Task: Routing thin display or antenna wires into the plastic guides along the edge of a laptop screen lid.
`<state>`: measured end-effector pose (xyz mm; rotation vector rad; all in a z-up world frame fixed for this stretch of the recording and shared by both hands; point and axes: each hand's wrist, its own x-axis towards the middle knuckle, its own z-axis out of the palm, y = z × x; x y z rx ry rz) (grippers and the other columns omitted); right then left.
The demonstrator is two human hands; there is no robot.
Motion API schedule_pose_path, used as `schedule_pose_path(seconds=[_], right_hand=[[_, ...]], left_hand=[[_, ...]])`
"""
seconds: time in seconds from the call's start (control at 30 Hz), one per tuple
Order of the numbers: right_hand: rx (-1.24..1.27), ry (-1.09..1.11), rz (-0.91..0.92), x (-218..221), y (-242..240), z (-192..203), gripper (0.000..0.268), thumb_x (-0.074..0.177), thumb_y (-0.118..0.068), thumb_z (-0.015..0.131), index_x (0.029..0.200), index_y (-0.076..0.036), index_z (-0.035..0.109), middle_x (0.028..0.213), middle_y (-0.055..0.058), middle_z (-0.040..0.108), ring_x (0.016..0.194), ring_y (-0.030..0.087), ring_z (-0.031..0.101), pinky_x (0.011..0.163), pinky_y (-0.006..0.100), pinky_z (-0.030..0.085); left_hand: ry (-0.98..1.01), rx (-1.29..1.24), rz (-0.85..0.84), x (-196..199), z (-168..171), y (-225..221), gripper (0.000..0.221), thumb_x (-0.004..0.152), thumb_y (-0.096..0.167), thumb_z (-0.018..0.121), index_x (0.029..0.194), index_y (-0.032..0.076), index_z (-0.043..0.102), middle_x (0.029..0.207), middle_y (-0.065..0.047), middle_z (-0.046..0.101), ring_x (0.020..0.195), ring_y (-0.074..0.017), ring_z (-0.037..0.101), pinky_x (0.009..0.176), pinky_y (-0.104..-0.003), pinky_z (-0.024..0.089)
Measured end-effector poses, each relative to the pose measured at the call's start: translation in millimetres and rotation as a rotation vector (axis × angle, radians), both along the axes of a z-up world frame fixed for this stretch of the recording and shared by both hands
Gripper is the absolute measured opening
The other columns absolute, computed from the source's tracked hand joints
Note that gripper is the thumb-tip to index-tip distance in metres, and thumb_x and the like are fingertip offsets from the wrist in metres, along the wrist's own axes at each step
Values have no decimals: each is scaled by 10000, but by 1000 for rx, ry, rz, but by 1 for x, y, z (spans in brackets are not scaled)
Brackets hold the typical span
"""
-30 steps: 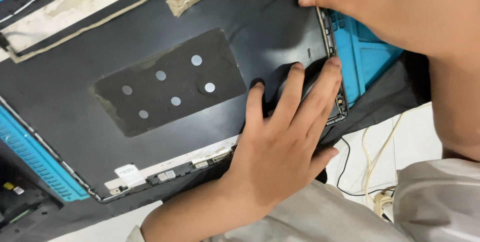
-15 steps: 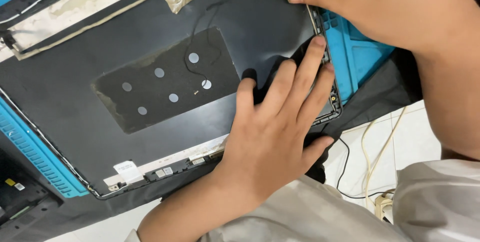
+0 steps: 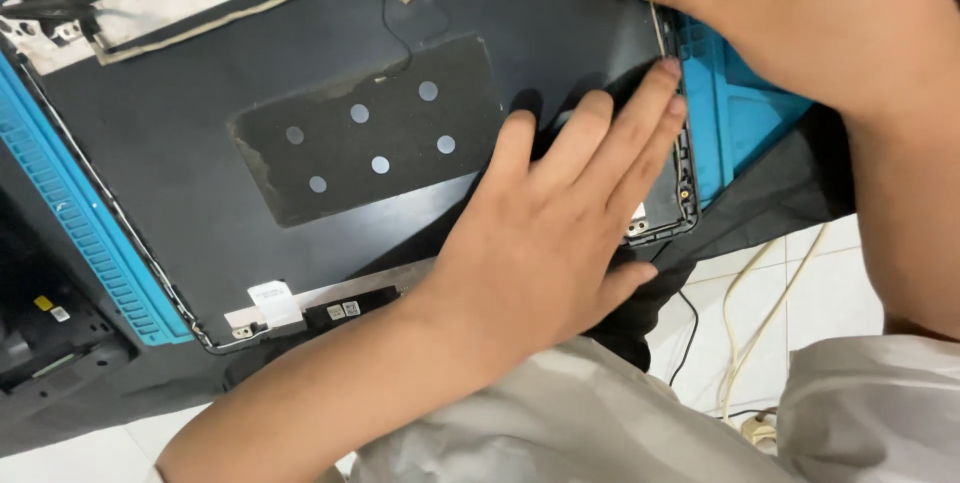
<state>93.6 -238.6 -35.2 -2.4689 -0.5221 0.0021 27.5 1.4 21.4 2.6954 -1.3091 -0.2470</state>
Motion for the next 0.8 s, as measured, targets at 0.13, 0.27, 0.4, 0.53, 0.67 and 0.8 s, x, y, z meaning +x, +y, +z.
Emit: schedule_pose_path(seconds=[0.13, 0.27, 0.4, 0.53, 0.67, 0.8], right_hand=[[-17, 2, -2, 2, 3, 6, 173, 1057, -150, 795, 980, -8, 731, 870, 36, 699, 749, 95, 624, 697, 238, 490], [93, 132, -65, 4, 8, 13, 193, 1045, -148, 782, 960, -7, 681, 837, 32, 659, 715, 84, 588, 678, 246, 467], [96, 60, 6, 4, 8, 14, 168, 1082, -90, 769, 987, 11, 675, 901, 32, 689, 759, 69, 603, 677, 202, 465], [72, 240, -165, 9, 21, 27, 205, 1025, -175, 808, 962, -39, 668, 850, 18, 649, 673, 92, 550, 599, 244, 420], [116, 129, -27, 4, 4, 6, 161, 1048, -96, 788, 976, 1, 681, 898, 23, 684, 753, 62, 583, 656, 199, 450], [115, 159, -27, 5, 7, 9, 150, 1015, -100, 792, 947, -9, 694, 855, 21, 672, 716, 75, 565, 627, 215, 431]], left_hand=[[-81, 3, 42, 3, -6, 0, 1001, 864, 665, 647, 1580, -7, 452, 1658, -119, 295, 1329, -268, 410, 1063, -475, 400], [-53, -65, 85, 1, -14, -1, 1001, 836, 684, 663, 1553, 8, 484, 1661, -109, 304, 1328, -252, 416, 1078, -479, 398], [-40, -83, 94, 1, -19, -1, 1022, 849, 698, 658, 1572, -1, 476, 1666, -107, 303, 1316, -255, 421, 1067, -482, 402], [-21, -120, 93, 2, -23, -1, 1020, 852, 686, 667, 1580, -2, 470, 1672, -100, 299, 1312, -254, 425, 1032, -476, 404], [0, -137, 98, 1, -26, -1, 1019, 847, 679, 674, 1578, -1, 469, 1675, -83, 300, 1308, -253, 425, 1021, -483, 402], [1, -157, 103, 0, -29, 0, 1003, 865, 672, 676, 1588, 7, 474, 1684, -66, 292, 1321, -252, 423, 1038, -494, 396]])
